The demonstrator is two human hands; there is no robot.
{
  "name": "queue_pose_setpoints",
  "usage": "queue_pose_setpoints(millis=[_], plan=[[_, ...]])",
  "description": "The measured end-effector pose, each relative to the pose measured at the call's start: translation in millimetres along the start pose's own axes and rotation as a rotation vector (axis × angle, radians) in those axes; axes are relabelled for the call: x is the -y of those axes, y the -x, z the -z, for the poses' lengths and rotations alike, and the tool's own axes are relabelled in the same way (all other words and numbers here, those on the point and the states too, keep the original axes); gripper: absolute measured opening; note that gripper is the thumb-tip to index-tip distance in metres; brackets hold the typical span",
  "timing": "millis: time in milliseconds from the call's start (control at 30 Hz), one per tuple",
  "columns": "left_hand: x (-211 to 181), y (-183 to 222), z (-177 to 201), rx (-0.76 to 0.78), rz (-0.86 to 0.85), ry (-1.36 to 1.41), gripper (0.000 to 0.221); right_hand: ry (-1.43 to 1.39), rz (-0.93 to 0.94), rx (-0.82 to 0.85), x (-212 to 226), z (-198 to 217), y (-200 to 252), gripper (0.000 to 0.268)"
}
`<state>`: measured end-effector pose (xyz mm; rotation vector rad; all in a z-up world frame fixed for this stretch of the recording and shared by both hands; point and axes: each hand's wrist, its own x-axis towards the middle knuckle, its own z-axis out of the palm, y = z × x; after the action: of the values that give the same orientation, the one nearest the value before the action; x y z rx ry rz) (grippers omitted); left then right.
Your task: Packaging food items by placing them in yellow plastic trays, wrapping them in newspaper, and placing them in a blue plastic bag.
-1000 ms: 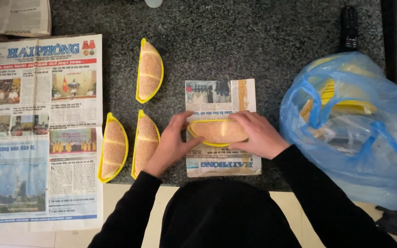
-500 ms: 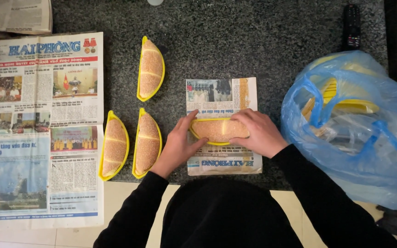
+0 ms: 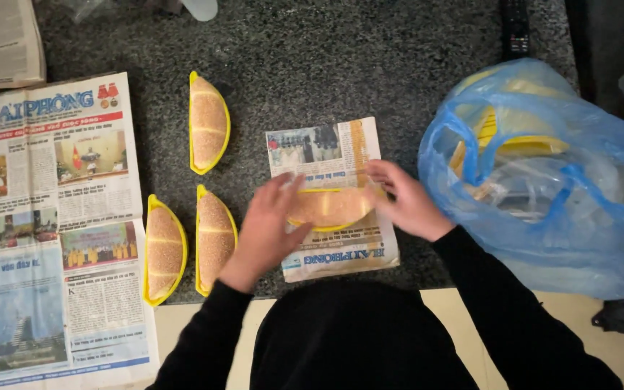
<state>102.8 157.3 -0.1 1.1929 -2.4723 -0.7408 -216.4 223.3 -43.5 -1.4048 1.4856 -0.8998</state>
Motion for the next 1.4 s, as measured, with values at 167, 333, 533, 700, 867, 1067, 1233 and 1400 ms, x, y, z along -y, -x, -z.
queue_pose_setpoints(millis=[167, 333, 533, 700, 867, 1067, 1233, 1400], plan=[[-40.8, -27.6, -48.8, 0.028, -0.229, -0.064, 0.089, 0.106, -0.352, -0.096, -3.3, -19.9, 5.3, 0.038], [-51.4, -42.5, -79.8, 0.020, -0.272, -0.222, 0.074, -0.207, -0.434, -0.223, -55.0, -35.5, 3.5, 0.026], [-65.0, -39.3, -89.1, -0.067, -0.152, -0.437, 0.047, -0.249, -0.400, -0.256, -28.3, -34.4, 4.6, 0.017], [-72.1, -46.3, -62.2, 0.133, -0.133, -0.331, 0.054, -0.349, -0.436, -0.263, -42.8, -38.3, 6.2, 0.021], [-63.0, -44.1, -99.3, -0.074, -0.237, -0.239, 0.036, -0.334, -0.435, -0.259, -41.1, -32.8, 4.4, 0.020], [-69.8, -46.6, -87.6, -0.181, -0.180, -0.300, 0.020, -0.207, -0.323, -0.240, -29.9, -29.8, 7.2, 0.021], [-31.1, -15.3, -22.3, -0.198, -0.050, 0.071, 0.036, 0.050, -0.133, -0.191, 23.3, -19.6, 26.8, 0.046], [25.9, 30.6, -23.5, -0.347, 0.299, 0.123, 0.036, 0.157, -0.049, -0.102, 30.8, -24.6, 30.5, 0.044]])
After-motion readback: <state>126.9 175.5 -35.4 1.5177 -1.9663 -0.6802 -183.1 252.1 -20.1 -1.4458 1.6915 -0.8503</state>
